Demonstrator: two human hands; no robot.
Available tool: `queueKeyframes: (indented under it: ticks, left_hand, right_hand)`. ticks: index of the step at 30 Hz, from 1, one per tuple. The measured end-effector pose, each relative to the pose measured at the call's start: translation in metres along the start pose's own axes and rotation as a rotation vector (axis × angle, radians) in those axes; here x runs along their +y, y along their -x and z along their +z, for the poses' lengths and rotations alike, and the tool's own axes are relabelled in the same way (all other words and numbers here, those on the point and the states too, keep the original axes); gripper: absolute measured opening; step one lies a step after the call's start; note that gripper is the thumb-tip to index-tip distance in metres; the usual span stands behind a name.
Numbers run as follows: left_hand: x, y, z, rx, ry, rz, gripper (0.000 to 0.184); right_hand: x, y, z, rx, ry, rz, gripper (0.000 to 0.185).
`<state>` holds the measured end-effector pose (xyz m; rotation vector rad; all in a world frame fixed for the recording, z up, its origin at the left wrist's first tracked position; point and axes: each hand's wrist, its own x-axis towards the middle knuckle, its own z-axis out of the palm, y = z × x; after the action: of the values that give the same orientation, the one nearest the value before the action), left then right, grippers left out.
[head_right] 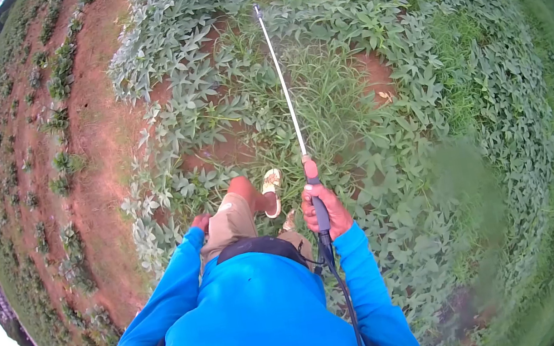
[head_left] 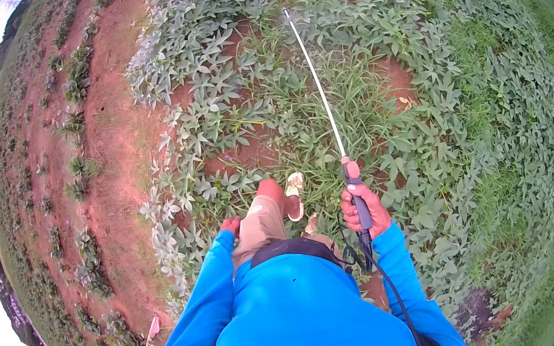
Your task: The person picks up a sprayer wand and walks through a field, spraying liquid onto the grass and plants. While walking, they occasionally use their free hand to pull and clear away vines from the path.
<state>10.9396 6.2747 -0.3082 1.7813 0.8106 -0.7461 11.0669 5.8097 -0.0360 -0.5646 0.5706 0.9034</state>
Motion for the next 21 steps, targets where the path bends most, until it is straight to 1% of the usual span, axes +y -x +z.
queueKeyframes:
  ticks: [1, 2, 3, 4, 5, 7, 8, 10, 11, 12, 13, 14, 15, 16, 17, 18, 19, 20, 21]
  left_hand:
    - [0.018, -0.001, 0.001, 0.003, 0.0, 0.0, 0.043]
    - [0.034, -0.004, 0.002, -0.045, 0.043, -0.012, 0.04]
    - [0.051, -0.008, 0.004, -0.093, 0.088, -0.022, 0.037]
    - [0.068, -0.013, 0.008, -0.12, 0.138, -0.086, 0.033]
    - [0.082, -0.017, 0.012, -0.12, 0.145, -0.088, 0.033]
    - [0.105, -0.032, 0.018, -0.122, 0.112, -0.092, 0.029]
    - [0.115, -0.036, 0.02, -0.144, 0.171, -0.081, 0.029]
    - [0.114, -0.063, 0.026, -0.149, 0.136, -0.077, 0.029]
    - [0.115, -0.08, 0.028, -0.152, 0.096, -0.074, 0.03]
    - [0.126, -0.091, 0.029, -0.17, 0.019, -0.115, 0.031]
    - [0.133, -0.096, 0.03, -0.18, 0.03, -0.123, 0.031]
    - [0.139, -0.1, 0.029, -0.194, 0.095, -0.136, 0.032]
    - [0.147, -0.108, 0.03, -0.208, 0.162, -0.143, 0.034]
    - [0.159, -0.122, 0.029, -0.232, 0.083, -0.176, 0.035]
    - [0.168, -0.132, 0.028, -0.244, 0.094, -0.175, 0.035]
    - [0.18, -0.138, 0.025, -0.243, 0.12, -0.121, 0.036]
    - [0.193, -0.146, 0.022, -0.239, 0.148, -0.066, 0.037]
    - [0.208, -0.158, 0.023, -0.202, 0.154, -0.179, 0.035]
    - [0.217, -0.171, 0.021, -0.213, 0.168, -0.18, 0.035]
  right_hand:
    - [-0.004, -0.005, 0.002, -0.083, -0.061, 0.086, 0.026]
    - [-0.007, -0.011, 0.006, -0.136, -0.058, 0.111, 0.026]
    - [-0.011, -0.017, 0.009, -0.136, -0.055, 0.111, 0.026]
    - [-0.015, -0.024, 0.011, -0.194, -0.098, 0.165, 0.027]
    - [-0.018, -0.031, 0.014, -0.25, -0.142, 0.223, 0.027]
    - [-0.026, -0.045, 0.02, -0.278, -0.178, 0.245, 0.028]
    - [-0.031, -0.054, 0.023, -0.342, -0.189, 0.275, 0.028]
    - [-0.045, -0.077, 0.032, -0.452, -0.231, 0.335, 0.03]
    - [-0.056, -0.087, 0.038, -0.443, -0.227, 0.333, 0.03]
    - [-0.07, -0.096, 0.046, -0.417, -0.202, 0.315, 0.03]
    - [-0.082, -0.104, 0.056, -0.389, -0.183, 0.302, 0.029]
    - [-0.094, -0.113, 0.067, -0.326, -0.165, 0.276, 0.028]
    - [-0.106, -0.121, 0.076, -0.311, -0.159, 0.278, 0.028]
    - [-0.12, -0.13, 0.085, -0.238, -0.089, 0.244, 0.027]
    - [-0.133, -0.137, 0.094, -0.166, -0.02, 0.21, 0.027]
    - [-0.147, -0.141, 0.106, -0.081, 0.001, 0.205, 0.026]
    - [-0.16, -0.144, 0.116, -0.069, 0.011, 0.203, 0.026]
    - [-0.169, -0.145, 0.125, 0.026, 0.067, 0.134, 0.026]
    - [-0.176, -0.146, 0.131, 0.121, 0.124, 0.065, 0.025]
